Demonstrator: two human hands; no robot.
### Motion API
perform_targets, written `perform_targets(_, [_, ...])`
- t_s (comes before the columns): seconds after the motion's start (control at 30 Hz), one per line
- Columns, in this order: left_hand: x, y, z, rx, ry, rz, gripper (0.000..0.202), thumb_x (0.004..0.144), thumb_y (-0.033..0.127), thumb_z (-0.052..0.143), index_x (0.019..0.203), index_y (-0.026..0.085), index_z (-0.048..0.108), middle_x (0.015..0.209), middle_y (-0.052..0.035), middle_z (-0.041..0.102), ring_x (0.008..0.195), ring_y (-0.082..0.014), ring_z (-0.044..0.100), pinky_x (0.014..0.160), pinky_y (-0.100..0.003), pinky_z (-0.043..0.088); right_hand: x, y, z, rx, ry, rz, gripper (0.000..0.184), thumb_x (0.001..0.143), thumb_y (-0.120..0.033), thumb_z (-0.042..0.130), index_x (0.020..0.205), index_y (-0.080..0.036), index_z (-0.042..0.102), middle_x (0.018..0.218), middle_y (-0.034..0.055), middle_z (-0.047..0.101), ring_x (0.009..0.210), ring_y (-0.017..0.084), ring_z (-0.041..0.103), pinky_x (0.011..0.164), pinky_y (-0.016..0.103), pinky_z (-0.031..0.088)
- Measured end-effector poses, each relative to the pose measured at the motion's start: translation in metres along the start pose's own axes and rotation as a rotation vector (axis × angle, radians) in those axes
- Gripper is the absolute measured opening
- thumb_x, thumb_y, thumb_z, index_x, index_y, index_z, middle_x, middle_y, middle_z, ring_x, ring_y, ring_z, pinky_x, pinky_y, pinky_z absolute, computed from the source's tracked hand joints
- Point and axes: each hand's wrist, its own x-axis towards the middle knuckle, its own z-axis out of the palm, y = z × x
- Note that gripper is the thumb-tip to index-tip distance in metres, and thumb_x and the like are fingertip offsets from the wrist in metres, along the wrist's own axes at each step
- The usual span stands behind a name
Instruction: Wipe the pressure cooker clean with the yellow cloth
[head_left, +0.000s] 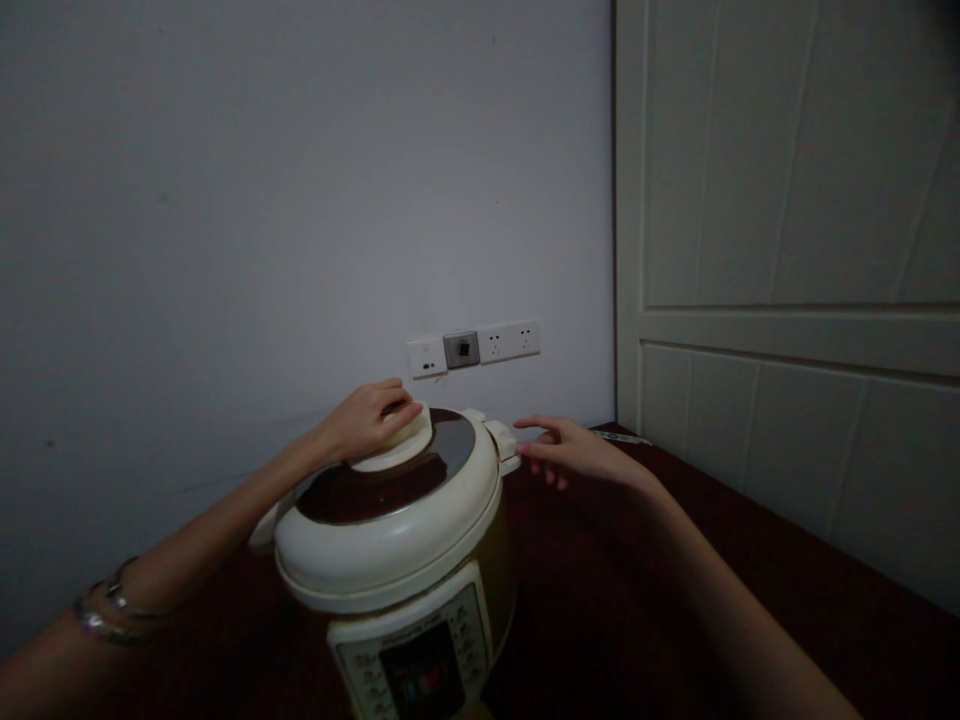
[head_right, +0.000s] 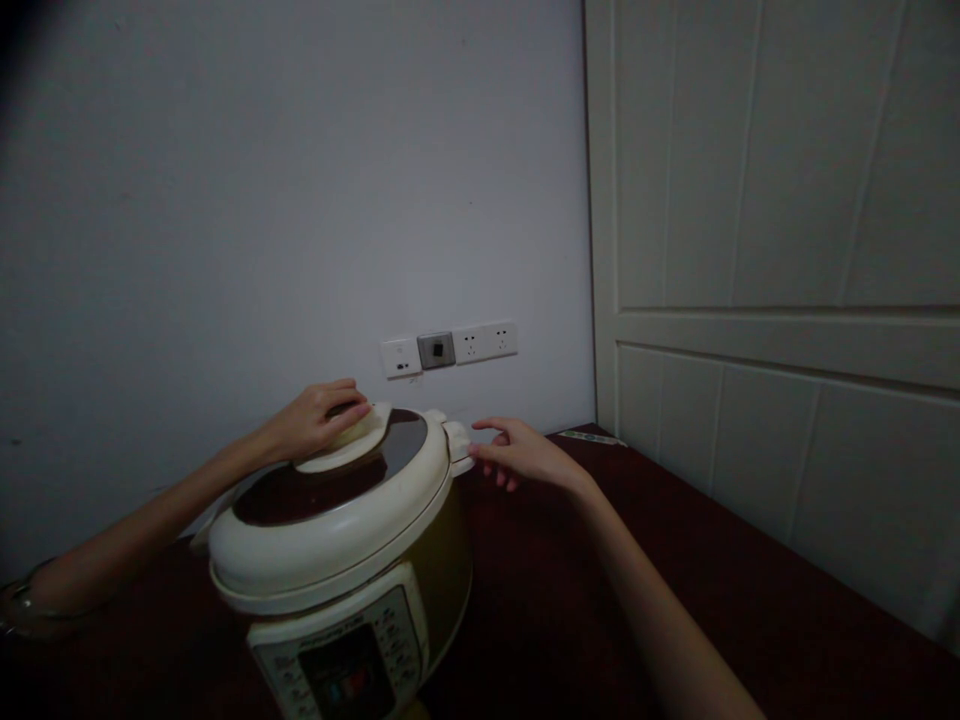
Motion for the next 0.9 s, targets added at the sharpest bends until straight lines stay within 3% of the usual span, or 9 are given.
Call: perform_targets(0.9, [-0.0018, -0.0096, -0.0005, -0.168, 0.022, 0.055, 0.033, 0.089, 0.037, 0.045, 0.079, 0.014, 0.068, 0.069, -0.0008, 0.051, 0.062, -0.0113, 0.049, 0.059, -0.025, 0.036, -0.0033, -0.0009, -0.0047, -0.035, -0.006, 0.022, 0.062, 0.083, -0.043, 0.062, 0.134, -0.015, 0.041, 0.070, 0.0015, 0.062, 0.051, 0.010, 0.057, 0.042, 0.020, 0.048])
